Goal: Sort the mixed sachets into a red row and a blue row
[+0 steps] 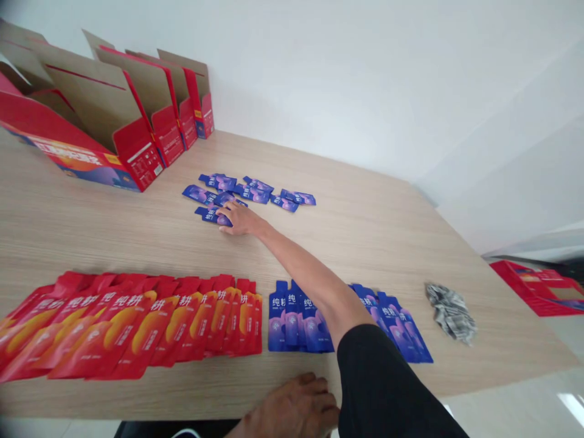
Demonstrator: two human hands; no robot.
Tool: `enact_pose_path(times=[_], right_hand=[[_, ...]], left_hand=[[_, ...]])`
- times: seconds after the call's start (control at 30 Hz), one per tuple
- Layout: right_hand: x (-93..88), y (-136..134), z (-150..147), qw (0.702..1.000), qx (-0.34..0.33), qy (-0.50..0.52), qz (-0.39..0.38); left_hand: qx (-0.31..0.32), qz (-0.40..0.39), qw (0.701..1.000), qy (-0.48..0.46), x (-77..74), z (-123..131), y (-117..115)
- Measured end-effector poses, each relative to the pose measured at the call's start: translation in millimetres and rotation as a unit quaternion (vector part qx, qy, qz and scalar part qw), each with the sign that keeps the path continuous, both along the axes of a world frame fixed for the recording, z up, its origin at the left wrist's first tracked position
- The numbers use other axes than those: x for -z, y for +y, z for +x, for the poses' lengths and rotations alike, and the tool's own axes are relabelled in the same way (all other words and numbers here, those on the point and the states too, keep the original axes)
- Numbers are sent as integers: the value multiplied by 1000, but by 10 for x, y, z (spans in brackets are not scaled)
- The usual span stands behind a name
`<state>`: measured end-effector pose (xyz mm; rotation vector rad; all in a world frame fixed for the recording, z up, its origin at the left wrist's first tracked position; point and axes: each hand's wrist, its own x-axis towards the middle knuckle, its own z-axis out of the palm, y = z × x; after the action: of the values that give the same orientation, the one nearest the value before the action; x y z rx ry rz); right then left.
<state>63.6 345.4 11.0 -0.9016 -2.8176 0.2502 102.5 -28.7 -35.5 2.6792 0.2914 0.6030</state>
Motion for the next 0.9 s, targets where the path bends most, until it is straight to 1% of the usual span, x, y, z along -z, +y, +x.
enact_pose_path(times=[0.1, 0.2, 0.3, 0.4, 0.47, 0.53, 0.6, 0.67, 0.73, 0.8, 0.9], right_hand=[[-38, -117, -27, 999, 34, -10, -25], [-66, -241, 5, 993, 102, -14, -53], [-137, -350, 131, 982, 164, -44, -83], [-267, -476, 380, 972, 199, -71, -100], [-374, -603, 624, 969, 213, -65, -107], [-483, -791, 927, 965, 234, -43, -110], [-579, -1059, 1277, 957, 274, -5, -97], [-649, -1417, 1652, 940, 331, 47, -63], [-685, -1852, 2022, 914, 392, 104, -28], [-686, -2317, 2362, 884, 442, 150, -10], [-632, -2930, 2770, 838, 524, 155, -7]], left_hand=[[8, -21, 1000, 1, -64, -51, 4], [10, -65, 998, 6, -144, -115, 11], [12, -96, 995, 22, -216, -158, 25], [14, -104, 994, 33, -259, -167, 38], [12, -109, 994, 29, -265, -166, 40], [8, -114, 993, 20, -259, -170, 37], [9, -116, 993, 8, -252, -184, 34], [14, -111, 994, -16, -255, -206, 34], [11, -110, 992, -62, -271, -231, 37], [-9, -120, 985, -123, -298, -253, 42], [-46, -149, 968, -195, -345, -270, 51]])
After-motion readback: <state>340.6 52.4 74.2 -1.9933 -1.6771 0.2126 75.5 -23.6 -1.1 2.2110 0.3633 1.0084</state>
